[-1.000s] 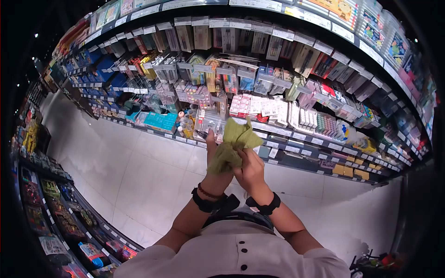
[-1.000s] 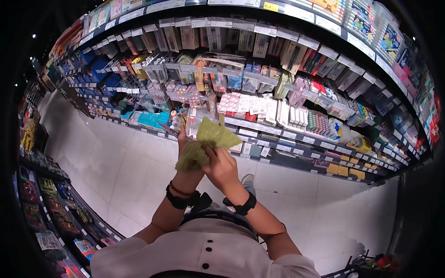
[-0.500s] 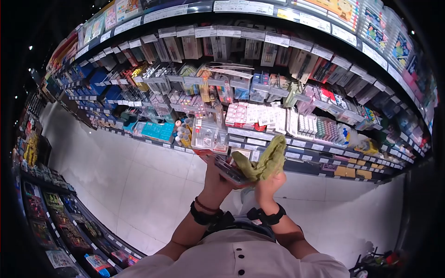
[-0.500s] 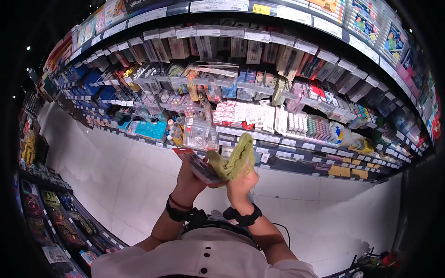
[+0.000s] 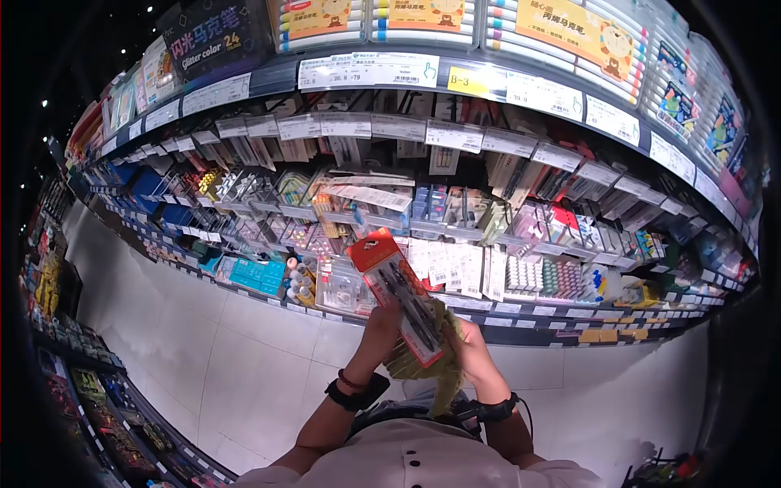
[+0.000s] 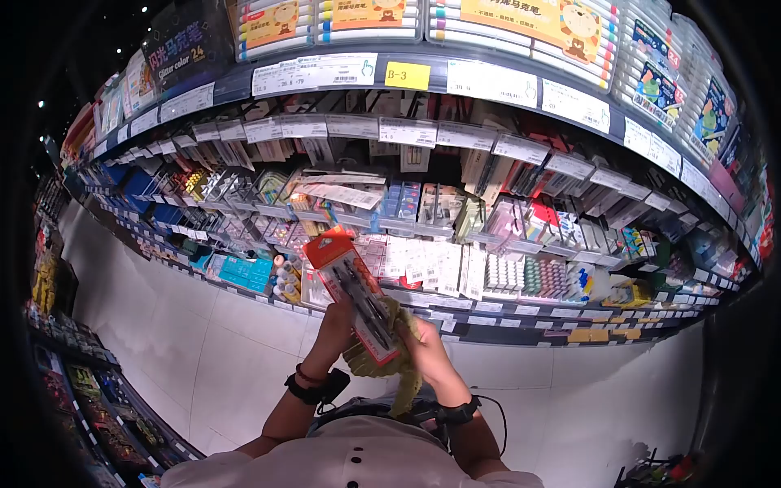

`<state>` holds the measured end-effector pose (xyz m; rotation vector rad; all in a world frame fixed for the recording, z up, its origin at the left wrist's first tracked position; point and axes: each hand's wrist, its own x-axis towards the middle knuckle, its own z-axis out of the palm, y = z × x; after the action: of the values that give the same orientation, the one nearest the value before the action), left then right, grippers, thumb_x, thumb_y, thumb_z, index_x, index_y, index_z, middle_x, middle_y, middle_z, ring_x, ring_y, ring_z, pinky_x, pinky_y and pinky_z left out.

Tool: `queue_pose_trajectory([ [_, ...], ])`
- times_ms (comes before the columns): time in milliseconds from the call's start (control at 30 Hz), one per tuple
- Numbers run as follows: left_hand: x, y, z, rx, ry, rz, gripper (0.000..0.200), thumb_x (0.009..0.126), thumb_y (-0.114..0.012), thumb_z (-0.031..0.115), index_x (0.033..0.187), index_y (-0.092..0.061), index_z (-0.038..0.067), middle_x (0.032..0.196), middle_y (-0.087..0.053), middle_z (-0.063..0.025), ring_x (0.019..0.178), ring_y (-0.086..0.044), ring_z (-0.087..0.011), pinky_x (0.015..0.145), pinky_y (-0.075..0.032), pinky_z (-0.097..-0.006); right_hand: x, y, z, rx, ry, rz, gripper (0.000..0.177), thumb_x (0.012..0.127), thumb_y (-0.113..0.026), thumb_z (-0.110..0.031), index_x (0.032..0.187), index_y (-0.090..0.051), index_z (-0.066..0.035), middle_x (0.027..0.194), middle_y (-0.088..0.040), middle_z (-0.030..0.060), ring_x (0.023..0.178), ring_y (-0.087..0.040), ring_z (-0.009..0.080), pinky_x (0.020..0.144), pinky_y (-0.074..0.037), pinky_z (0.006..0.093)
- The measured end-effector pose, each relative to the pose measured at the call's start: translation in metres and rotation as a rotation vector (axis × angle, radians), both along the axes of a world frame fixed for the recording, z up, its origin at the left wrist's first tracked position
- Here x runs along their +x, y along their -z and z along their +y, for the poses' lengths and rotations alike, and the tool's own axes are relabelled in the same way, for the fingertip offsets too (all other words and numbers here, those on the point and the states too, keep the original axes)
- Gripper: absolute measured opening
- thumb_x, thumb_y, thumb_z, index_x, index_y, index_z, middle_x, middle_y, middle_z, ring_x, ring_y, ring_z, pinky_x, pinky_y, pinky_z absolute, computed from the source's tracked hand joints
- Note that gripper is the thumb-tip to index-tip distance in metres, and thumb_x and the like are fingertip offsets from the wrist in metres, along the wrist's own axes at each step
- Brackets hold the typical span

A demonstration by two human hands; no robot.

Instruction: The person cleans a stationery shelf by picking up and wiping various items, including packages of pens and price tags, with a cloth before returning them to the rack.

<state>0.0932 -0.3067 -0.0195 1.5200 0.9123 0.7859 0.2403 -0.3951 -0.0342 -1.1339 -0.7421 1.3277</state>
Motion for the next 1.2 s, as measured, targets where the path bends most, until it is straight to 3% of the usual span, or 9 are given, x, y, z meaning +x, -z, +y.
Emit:
queue_pose_trajectory([
  [67,0.015,0.03,0.02,0.404,0.071,0.197,0.037,0.095,-0.03,0.023,0.09,-0.054,-0.004,0.076,-0.062,-0.0126,0.068,-0.057,-0.0188,0.065,-0.043,-0.032,0.02,0.001,0.014,0.021,0.119,0.0,0.019,0.09,-0.047,-0.016,0.093,-0.055,0.0,0.078,-0.054,-0.0033,0.072,-0.045,0.0034,0.065,-0.039,0.0194],
  [167,0.048,0.007,0.044,0.128,0.286,-0.091,0.031,0.094,-0.031,0.017,0.097,-0.054,-0.004,0.084,-0.064,-0.0124,0.071,-0.059,-0.02,0.07,-0.044,-0.0326,0.064,0.016,0.031,0.069,0.294,0.012,0.02,0.09,-0.048,-0.02,0.091,-0.054,-0.001,0.076,-0.052,-0.0032,0.069,-0.043,0.0032,0.062,-0.037,0.0194],
  [200,0.056,0.011,0.055,0.22,0.318,-0.239,0.027,0.092,-0.034,0.011,0.109,-0.05,-0.001,0.084,-0.064,-0.0119,0.072,-0.06,-0.0183,0.071,-0.045,-0.03,0.072,0.008,0.042,0.118,0.389,-0.013,0.021,0.09,-0.048,-0.022,0.092,-0.053,-0.001,0.074,-0.051,-0.0036,0.067,-0.042,0.0034,0.061,-0.037,0.0196],
  [300,0.063,0.012,0.071,-0.123,0.178,-0.335,0.03,0.089,-0.035,0.006,0.117,-0.045,0.002,0.084,-0.064,-0.0136,0.073,-0.06,-0.0171,0.072,-0.046,-0.0278,0.106,0.006,0.069,0.185,0.544,-0.08,0.021,0.09,-0.047,-0.022,0.093,-0.052,-0.001,0.075,-0.05,-0.0037,0.067,-0.043,0.0036,0.062,-0.037,0.0196],
  [367,0.057,0.013,0.082,-0.102,0.085,-0.375,0.033,0.086,-0.036,0.0,0.118,-0.043,0.002,0.088,-0.062,-0.0136,0.077,-0.059,-0.0163,0.072,-0.047,-0.0269,0.118,-0.002,0.086,0.222,0.582,-0.074,0.021,0.09,-0.047,-0.022,0.094,-0.052,-0.001,0.078,-0.051,-0.0031,0.067,-0.044,0.0036,0.062,-0.038,0.0199],
  [633,-0.022,0.021,0.121,-0.192,-0.25,-0.24,0.024,0.086,-0.044,0.01,0.106,-0.053,0.001,0.084,-0.058,-0.007,0.081,-0.058,-0.0149,0.074,-0.048,-0.0275,0.118,0.004,0.114,0.228,0.642,-0.092,0.022,0.092,-0.044,-0.017,0.1,-0.052,0.001,0.082,-0.055,-0.0007,0.07,-0.047,0.0046,0.063,-0.04,0.0205],
  [833,-0.062,0.024,0.15,-0.283,-0.299,-0.289,0.021,0.086,-0.044,0.01,0.101,-0.055,0.002,0.083,-0.058,-0.0049,0.078,-0.057,-0.0133,0.073,-0.046,-0.0257,0.101,0.002,0.118,0.237,0.717,-0.055,0.025,0.092,-0.044,-0.018,0.104,-0.051,0.003,0.086,-0.057,0.0019,0.073,-0.05,0.0059,0.066,-0.042,0.0213],
  [1133,-0.094,0.022,0.182,-0.231,-0.2,-0.237,0.018,0.088,-0.045,0.012,0.098,-0.056,0.003,0.081,-0.057,-0.0034,0.075,-0.057,-0.0114,0.073,-0.047,-0.0254,0.123,0.013,0.193,0.168,0.827,-0.149,0.024,0.089,-0.049,-0.024,0.093,-0.056,-0.001,0.079,-0.059,0.0019,0.066,-0.052,0.0079,0.059,-0.043,0.0232],
  [1200,-0.101,0.025,0.182,-0.226,-0.187,-0.182,0.019,0.088,-0.044,0.012,0.098,-0.056,0.003,0.082,-0.058,-0.0039,0.077,-0.057,-0.0119,0.073,-0.047,-0.0252,0.143,0.025,0.211,0.049,0.847,-0.27,0.028,0.088,-0.051,-0.026,0.081,-0.056,0.0,0.071,-0.056,0.0029,0.061,-0.047,0.0086,0.055,-0.039,0.0245],
])
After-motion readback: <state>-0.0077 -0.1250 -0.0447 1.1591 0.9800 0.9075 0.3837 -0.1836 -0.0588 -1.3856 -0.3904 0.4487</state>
